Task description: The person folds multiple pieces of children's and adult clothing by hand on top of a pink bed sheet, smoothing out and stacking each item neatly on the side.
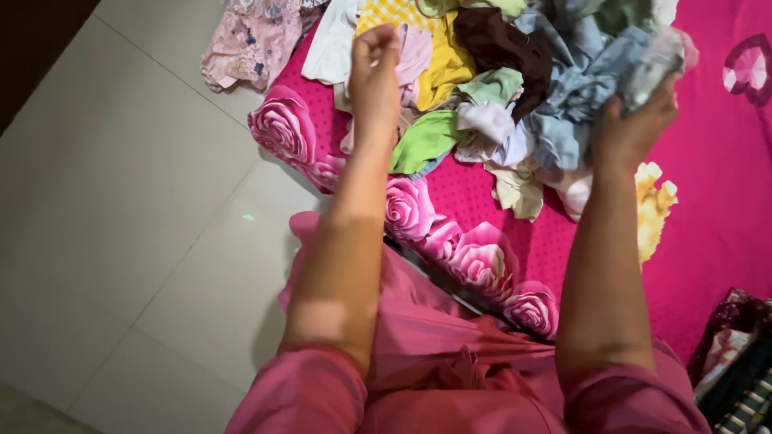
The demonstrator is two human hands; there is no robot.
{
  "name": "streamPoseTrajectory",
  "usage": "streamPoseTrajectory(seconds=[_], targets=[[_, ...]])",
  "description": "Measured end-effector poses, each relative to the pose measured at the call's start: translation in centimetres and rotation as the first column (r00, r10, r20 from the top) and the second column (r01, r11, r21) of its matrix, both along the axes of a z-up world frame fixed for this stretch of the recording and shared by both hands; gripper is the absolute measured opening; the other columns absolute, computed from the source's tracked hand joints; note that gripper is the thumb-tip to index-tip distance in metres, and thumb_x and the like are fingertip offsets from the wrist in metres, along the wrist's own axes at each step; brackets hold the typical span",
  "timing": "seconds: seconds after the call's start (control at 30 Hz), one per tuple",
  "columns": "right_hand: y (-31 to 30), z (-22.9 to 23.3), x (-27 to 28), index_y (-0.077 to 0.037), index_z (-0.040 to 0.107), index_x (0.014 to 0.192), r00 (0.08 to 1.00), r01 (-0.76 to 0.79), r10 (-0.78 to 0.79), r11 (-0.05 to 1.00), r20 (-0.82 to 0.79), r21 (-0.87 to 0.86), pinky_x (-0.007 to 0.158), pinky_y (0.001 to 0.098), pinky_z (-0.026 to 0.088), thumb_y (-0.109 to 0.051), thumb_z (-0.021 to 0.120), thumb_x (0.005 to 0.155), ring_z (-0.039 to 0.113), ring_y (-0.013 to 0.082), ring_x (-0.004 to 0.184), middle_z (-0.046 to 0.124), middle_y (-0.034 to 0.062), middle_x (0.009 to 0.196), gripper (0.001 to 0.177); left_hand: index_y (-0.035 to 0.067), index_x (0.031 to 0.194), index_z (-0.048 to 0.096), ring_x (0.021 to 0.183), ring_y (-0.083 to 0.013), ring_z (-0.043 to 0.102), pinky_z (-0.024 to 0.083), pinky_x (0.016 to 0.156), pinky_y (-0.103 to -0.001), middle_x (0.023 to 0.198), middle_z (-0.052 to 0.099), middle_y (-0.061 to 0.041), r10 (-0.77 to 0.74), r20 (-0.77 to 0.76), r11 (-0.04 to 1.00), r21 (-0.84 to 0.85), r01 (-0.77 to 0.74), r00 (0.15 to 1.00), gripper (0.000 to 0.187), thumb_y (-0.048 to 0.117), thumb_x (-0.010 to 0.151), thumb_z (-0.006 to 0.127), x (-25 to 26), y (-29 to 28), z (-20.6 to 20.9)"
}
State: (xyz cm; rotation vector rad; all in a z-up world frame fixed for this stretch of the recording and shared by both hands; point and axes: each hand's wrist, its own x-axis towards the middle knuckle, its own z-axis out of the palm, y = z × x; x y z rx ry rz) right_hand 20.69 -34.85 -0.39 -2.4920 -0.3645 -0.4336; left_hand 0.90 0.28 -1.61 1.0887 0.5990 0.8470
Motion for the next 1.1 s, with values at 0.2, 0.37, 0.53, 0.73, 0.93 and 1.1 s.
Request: streamPoseTrajectory(seconds=[0.2, 0.37, 0.53, 0.73, 0.93, 1.1], targets=[[3.6, 1.2, -5.8, 0.001, 0.047, 0.152, 0.919, -0.105, 0.083, 0.994, 0.385, 0.037, 0.121, 0.0448, 0.038, 0.005, 0.069, 0.094, 0.044, 0.0367, 0.143, 0.044, 0.0169, 0.153, 0.063, 0.015, 0.121, 0.067, 0.098, -0.0218, 0.069, 0.055, 0.090, -0.035, 0.119, 0.069, -0.005, -0.041, -0.454, 0.901, 0.368, 0.229, 0.890, 0.026, 0.017, 0.095, 0.061, -0.5, -2.3, 2.3], [12.9, 2.3, -12.6, -0.010, 0.077, 0.107, 0.776, -0.555, 0.578, 0.816, 0.252, -0.163, 0.088, 0.0444, 0.049, -0.002, 0.068, 0.085, 0.065, 0.0309, 0.099, 0.071, 0.0107, 0.106, 0.025, 0.015, 0.122, 0.066, 0.102, -0.0220, 0.071, 0.055, 0.091, -0.036, 0.122, 0.067, -0.007, -0.072, -0.422, 0.916, 0.330, 0.227, 0.904, 0.025, 0.018, 0.097, 0.060, -0.8, -2.4, 3.0], [20.6, 1.9, -16.4, -0.008, 0.075, 0.095, 0.804, -0.550, 0.585, 0.800, 0.108, -0.240, 0.072, 0.0464, 0.050, -0.020, 0.082, 0.075, 0.065, 0.0339, 0.087, 0.062, 0.0120, 0.095, 0.024, 0.015, 0.121, 0.065, 0.101, -0.0231, 0.072, 0.057, 0.090, -0.036, 0.124, 0.066, -0.008, -0.070, -0.435, 0.920, 0.320, 0.227, 0.897, 0.026, 0.019, 0.097, 0.059, -1.4, -1.9, 2.8], [21.2, 0.8, -13.0, -0.011, 0.075, 0.090, 0.834, -0.541, 0.541, 0.840, -0.104, 0.033, 0.070, 0.0411, 0.052, -0.016, 0.077, 0.086, 0.066, 0.0270, 0.085, 0.062, 0.0090, 0.093, 0.007, 0.014, 0.122, 0.065, 0.107, -0.0246, 0.070, 0.055, 0.091, -0.037, 0.124, 0.065, -0.011, -0.098, -0.500, 0.884, 0.354, 0.306, 0.861, 0.026, 0.019, 0.098, 0.059, -2.1, -0.8, 1.8], [19.7, 4.8, -8.2, -0.016, 0.072, 0.089, 0.457, 0.196, 0.732, 0.471, -0.505, 0.860, 0.058, 0.0240, 0.042, -0.014, 0.072, 0.092, 0.054, 0.0064, 0.066, 0.057, -0.0075, 0.070, 0.004, 0.006, 0.124, 0.064, 0.115, -0.0191, 0.071, 0.054, 0.102, -0.033, 0.122, 0.074, -0.010, -0.156, -0.121, 0.960, 0.217, 0.180, 0.980, 0.024, 0.009, 0.101, 0.057, 0.0, -0.5, 0.3], [15.7, 10.6, -6.5, -0.011, 0.066, 0.089, 0.481, 0.171, 0.863, 0.079, -0.154, 0.982, 0.070, 0.0275, 0.046, -0.009, 0.074, 0.102, 0.059, 0.0112, 0.073, 0.063, -0.0003, 0.074, 0.015, 0.005, 0.128, 0.061, 0.115, -0.0185, 0.068, 0.055, 0.102, -0.032, 0.128, 0.070, -0.008, -0.117, 0.031, 0.971, 0.212, 0.107, 0.993, 0.029, 0.001, 0.099, 0.061, -0.1, -0.9, 1.6]])
